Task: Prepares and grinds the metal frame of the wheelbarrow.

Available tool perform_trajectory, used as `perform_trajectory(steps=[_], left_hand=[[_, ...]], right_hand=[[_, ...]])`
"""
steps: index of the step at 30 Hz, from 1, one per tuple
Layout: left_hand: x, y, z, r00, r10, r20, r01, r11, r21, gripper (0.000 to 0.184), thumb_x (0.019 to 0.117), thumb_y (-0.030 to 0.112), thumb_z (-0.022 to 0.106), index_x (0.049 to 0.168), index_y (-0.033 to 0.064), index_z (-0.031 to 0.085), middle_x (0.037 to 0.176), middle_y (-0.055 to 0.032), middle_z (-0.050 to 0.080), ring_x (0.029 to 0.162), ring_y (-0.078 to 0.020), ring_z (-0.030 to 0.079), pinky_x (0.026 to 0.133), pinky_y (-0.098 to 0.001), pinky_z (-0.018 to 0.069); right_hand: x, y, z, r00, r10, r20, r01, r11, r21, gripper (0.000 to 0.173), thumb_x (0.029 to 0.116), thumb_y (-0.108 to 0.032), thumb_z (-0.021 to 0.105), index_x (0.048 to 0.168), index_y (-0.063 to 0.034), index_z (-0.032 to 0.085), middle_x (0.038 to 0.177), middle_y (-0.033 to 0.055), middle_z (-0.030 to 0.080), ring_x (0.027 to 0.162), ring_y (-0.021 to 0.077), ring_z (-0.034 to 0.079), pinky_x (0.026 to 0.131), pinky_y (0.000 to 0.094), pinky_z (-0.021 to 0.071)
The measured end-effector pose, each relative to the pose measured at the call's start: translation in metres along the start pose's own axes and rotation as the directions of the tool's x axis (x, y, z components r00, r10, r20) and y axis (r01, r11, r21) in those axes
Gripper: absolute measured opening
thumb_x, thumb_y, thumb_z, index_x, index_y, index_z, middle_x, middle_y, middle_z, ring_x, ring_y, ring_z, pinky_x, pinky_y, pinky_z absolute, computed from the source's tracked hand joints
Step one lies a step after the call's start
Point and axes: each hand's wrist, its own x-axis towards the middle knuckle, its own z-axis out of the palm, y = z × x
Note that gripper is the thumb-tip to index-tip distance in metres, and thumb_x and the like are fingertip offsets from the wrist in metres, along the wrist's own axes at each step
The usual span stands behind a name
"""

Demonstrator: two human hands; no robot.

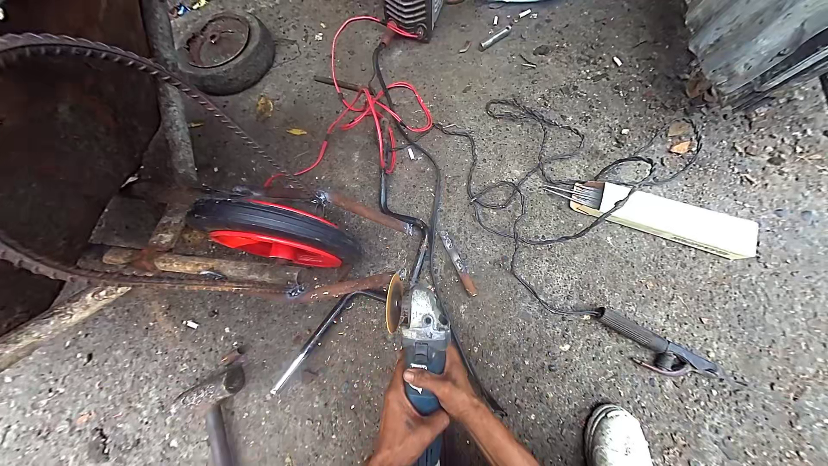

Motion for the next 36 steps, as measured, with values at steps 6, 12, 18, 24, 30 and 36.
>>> perform_trajectory(steps=[6,12,18,24,30,36], left_hand=[[0.0,-0.001,-0.002,1.0,0.012,0.008,-0.012,1.0,-0.015,0.099,0.0519,0.02,0.091,0.137,-0.0059,0.047,0.112,-0.005,0.072,0.101,-0.0063,0.07,0.092,-0.0251,0.0593],[0.002,0.003,-0.004,0.999,0.037,0.008,-0.037,0.999,-0.01,0.098,0.0532,0.019,0.091,0.137,-0.006,0.047,0.112,-0.0047,0.072,0.101,-0.0062,0.071,0.092,-0.025,0.0597],[0.006,0.01,-0.004,1.0,0.024,0.002,-0.024,1.0,0.004,0.097,0.0528,0.019,0.091,0.136,-0.0055,0.048,0.111,-0.0041,0.072,0.1,-0.0058,0.071,0.091,-0.0249,0.0599],[0.007,0.012,-0.001,1.0,0.014,-0.006,-0.014,1.0,0.006,0.097,0.0527,0.019,0.09,0.137,-0.0059,0.047,0.11,-0.0038,0.072,0.099,-0.005,0.071,0.09,-0.0244,0.0599],[0.007,0.01,0.002,1.0,0.006,-0.013,-0.006,1.0,0.013,0.098,0.0526,0.02,0.09,0.137,-0.0058,0.047,0.11,-0.004,0.072,0.098,-0.0052,0.071,0.09,-0.0246,0.06],[0.009,0.012,0.003,1.0,-0.003,-0.016,0.003,1.0,0.018,0.099,0.0523,0.021,0.089,0.138,-0.006,0.047,0.111,-0.0044,0.072,0.099,-0.0051,0.07,0.09,-0.0245,0.0596]], right_hand=[[0.0,0.002,0.0,1.0,-0.011,-0.006,0.011,1.0,0.003,0.071,0.0694,-0.015,0.085,0.128,0.0053,0.049,0.106,0.0116,0.073,0.097,0.0157,0.073,0.09,0.0318,0.0607],[0.001,-0.003,0.003,1.0,-0.029,-0.007,0.029,0.999,-0.016,0.071,0.0694,-0.017,0.086,0.127,0.0049,0.051,0.105,0.0101,0.073,0.096,0.0129,0.072,0.09,0.0294,0.0601],[0.004,-0.011,0.003,0.999,-0.032,0.025,0.032,0.999,-0.004,0.072,0.0708,-0.016,0.085,0.129,0.0054,0.048,0.108,0.011,0.072,0.098,0.0144,0.072,0.091,0.0301,0.0596],[0.007,-0.011,0.001,1.0,-0.018,0.025,0.018,1.0,-0.002,0.072,0.0699,-0.015,0.085,0.129,0.0057,0.048,0.106,0.0114,0.073,0.097,0.0144,0.072,0.091,0.0303,0.0601],[0.009,-0.009,-0.003,0.999,-0.02,0.044,0.02,1.0,-0.009,0.069,0.0708,-0.015,0.084,0.127,0.0059,0.05,0.106,0.0118,0.072,0.097,0.0153,0.072,0.091,0.031,0.0598],[0.01,-0.01,-0.003,0.999,-0.015,0.038,0.016,1.0,-0.023,0.07,0.0706,-0.016,0.084,0.128,0.0054,0.051,0.107,0.0109,0.072,0.098,0.0145,0.072,0.092,0.0306,0.0594]])
